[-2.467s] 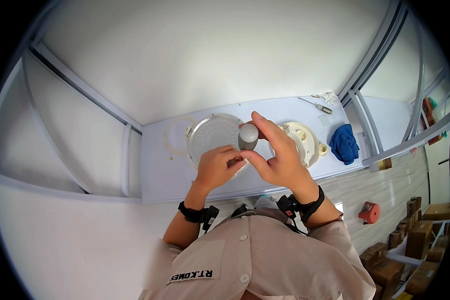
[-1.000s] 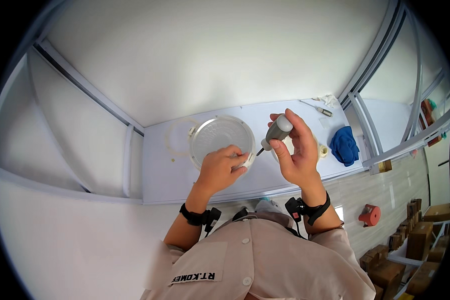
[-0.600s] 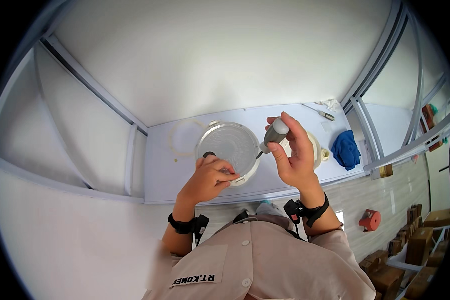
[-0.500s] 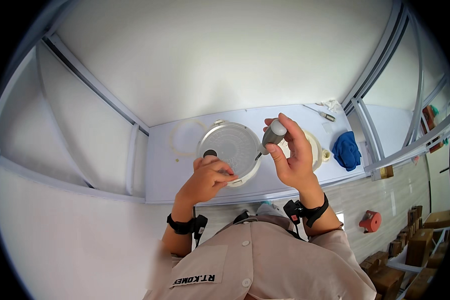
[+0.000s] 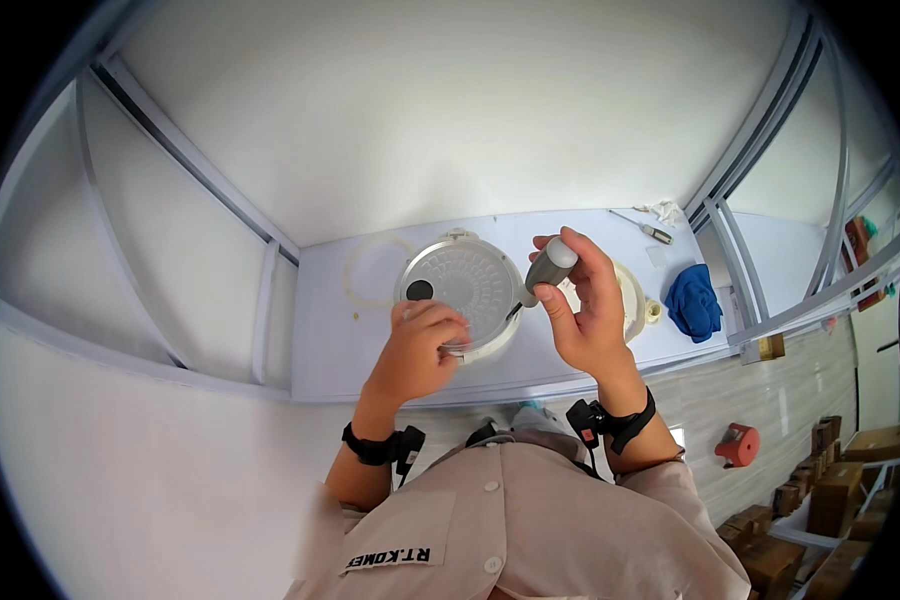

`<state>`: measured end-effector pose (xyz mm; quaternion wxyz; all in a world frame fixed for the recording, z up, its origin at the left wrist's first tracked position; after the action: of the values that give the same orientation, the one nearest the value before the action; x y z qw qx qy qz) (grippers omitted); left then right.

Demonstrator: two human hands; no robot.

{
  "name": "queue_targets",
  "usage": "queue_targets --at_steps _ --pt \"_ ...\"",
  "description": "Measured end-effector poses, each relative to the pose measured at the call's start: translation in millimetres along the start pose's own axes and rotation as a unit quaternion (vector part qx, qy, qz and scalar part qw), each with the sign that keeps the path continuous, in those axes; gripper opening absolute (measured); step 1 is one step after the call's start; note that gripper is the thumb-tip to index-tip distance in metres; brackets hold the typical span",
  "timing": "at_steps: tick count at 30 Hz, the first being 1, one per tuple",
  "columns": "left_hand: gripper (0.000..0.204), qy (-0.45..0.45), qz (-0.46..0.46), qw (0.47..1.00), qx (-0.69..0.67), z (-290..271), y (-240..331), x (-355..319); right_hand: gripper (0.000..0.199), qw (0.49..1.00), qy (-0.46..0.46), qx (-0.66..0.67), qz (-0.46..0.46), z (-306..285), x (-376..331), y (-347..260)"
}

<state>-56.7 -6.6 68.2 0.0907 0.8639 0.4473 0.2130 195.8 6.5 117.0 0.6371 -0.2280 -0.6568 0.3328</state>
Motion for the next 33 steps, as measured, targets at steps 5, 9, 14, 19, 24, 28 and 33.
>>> queue_targets --at_steps 5,9,14,19,24,28,33 --pt "0.019 0.058 0.002 0.998 0.004 17.3 27.1 26.6 0.058 1.0 0.015 -0.007 -0.007 -3.1 -4.7 1.4" --pt "0.025 0.072 -0.048 0.996 0.027 42.9 31.3 37.5 0.06 0.999 0.018 -0.026 -0.007 -8.8 -7.5 -1.8" --pt "0.024 0.077 -0.062 0.994 0.048 57.7 31.9 42.0 0.062 0.998 0.045 -0.03 -0.025 -14.9 -10.7 -5.4" --pt "0.021 0.066 -0.03 0.997 0.024 60.1 26.5 42.3 0.063 0.997 0.067 -0.037 -0.031 -18.5 -13.0 -9.1" --pt "0.019 0.043 0.033 0.998 0.013 44.5 20.1 36.5 0.062 0.997 0.073 -0.014 -0.014 -15.7 -13.3 -13.3" --pt "0.02 0.022 0.071 0.997 0.011 36.9 16.7 33.8 0.061 0.998 0.055 0.009 -0.003 -11.3 -12.8 -13.1" --pt "0.016 0.004 0.067 0.998 -0.007 33.2 9.6 31.7 0.06 0.999 0.026 0.019 0.002 -5.2 -11.5 -11.8"
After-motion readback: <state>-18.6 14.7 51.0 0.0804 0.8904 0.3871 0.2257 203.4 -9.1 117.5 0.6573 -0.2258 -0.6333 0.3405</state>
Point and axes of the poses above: each hand's wrist, its own x-axis towards the middle knuckle, its own z-axis out of the palm, y = z × x, the point moved 2 cm from there along x, towards the middle knuckle, and after that the axes turned 12 degrees about x, right-handed, at the moved point
